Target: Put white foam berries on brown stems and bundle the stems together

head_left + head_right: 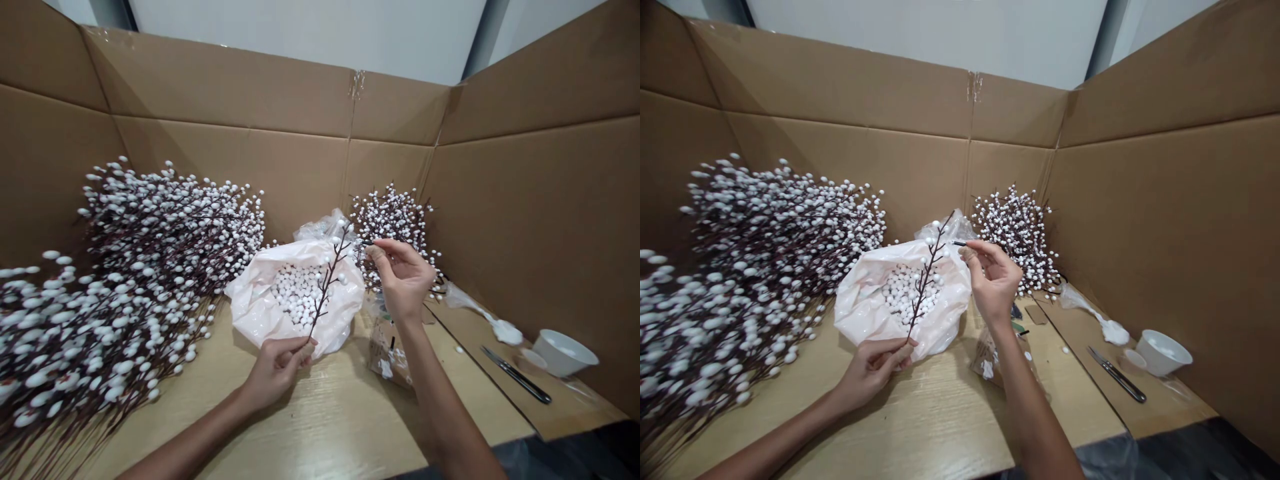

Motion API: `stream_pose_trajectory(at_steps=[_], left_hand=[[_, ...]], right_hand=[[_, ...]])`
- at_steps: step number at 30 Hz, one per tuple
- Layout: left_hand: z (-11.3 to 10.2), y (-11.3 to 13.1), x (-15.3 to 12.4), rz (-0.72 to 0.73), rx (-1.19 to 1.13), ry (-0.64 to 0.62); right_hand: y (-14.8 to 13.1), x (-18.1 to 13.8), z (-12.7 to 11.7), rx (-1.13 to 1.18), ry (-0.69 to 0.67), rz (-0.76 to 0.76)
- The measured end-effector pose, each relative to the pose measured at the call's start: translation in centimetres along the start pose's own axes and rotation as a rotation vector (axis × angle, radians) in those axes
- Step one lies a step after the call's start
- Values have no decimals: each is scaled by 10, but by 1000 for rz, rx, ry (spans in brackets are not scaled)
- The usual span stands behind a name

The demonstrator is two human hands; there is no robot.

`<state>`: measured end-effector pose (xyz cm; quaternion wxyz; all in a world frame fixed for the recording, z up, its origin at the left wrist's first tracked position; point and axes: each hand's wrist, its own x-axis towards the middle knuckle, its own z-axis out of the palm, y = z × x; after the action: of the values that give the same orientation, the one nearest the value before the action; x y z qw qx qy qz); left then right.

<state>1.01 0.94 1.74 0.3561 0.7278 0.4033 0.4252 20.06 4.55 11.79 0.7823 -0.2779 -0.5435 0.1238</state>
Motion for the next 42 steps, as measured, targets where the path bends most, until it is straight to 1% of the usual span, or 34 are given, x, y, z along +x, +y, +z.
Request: stream_pose_trajectory(at_steps=[4, 9, 11, 13, 20, 26, 31, 35, 42], left_hand=[[0, 0, 0, -11, -18, -5], [0, 0, 0, 14, -10, 0], [0, 1, 0, 16, -12, -2], [0, 1, 0, 12, -18, -1], [0, 1, -2, 10, -8, 8], [0, -3, -1, 23, -1, 1], [1, -1, -1, 27, -19, 7], [0, 1, -1, 44, -14, -3], [0, 1, 0, 44, -2, -1]], right_hand=[[3, 0, 1, 151, -24, 162], [5, 1, 5, 323, -11, 377], [5, 0, 6, 353, -18, 436], [6, -1, 7, 363, -21, 462], [9, -4, 9, 326, -2, 431], [10, -5, 9, 262, 0, 366], [8, -5, 10, 291, 32, 366], [6, -5, 10, 304, 30, 356], [7, -6, 8, 227, 17, 299]])
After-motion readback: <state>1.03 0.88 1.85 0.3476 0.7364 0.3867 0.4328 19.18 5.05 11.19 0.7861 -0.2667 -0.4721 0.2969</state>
